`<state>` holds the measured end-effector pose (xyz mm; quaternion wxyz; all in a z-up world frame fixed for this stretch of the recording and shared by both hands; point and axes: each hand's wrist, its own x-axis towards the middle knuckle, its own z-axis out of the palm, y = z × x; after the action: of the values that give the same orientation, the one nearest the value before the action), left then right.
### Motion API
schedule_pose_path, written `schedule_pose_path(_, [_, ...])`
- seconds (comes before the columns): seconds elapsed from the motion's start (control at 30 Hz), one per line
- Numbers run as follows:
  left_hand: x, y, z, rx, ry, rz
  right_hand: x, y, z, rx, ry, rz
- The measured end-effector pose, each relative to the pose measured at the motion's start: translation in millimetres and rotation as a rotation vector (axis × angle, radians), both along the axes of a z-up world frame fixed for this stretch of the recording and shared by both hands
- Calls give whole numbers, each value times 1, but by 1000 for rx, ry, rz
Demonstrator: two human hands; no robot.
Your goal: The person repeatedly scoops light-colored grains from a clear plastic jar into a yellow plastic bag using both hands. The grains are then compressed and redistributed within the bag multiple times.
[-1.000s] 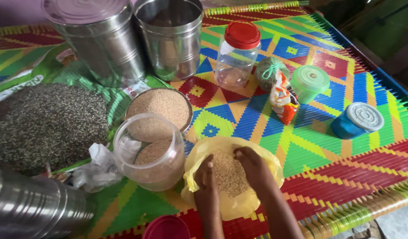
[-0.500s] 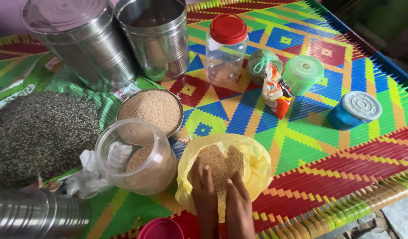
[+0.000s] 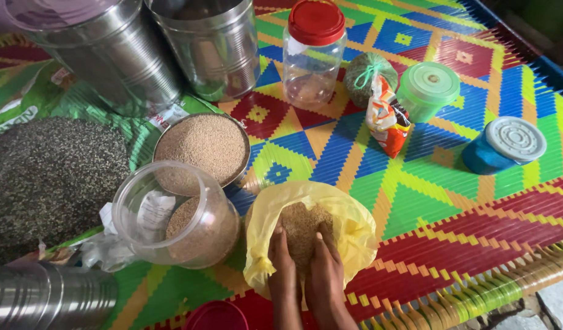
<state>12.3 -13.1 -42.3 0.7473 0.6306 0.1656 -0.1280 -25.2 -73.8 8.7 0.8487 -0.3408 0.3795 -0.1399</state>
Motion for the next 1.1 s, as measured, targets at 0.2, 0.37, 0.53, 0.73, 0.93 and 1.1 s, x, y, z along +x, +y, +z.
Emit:
schedule_pose_path(0.2, [-6,-6,17,-95,-170,11,9,-9,-9,204,-64,-48])
schedule_pose_path(0.37, [-10,-9,29,-389,-84,102,9,-11,-10,278,-156,-94])
schedule_pose_path(0.53, [-12,-15,33,-542,-70,229,8,-12,7,306,-235,-69])
schedule_pose_path(0.73, [-21,-16,53,-729,-131,228,2,-15,32,396,-397,28])
schedule_pose_path(0.93, [-20,-19,58,-588,-232,303,6,-12,20,412,-379,-59])
schedule_pose_path(1.1, [-22,-24,52,-740,-103,234,-3,-23,5,416,-459,-48])
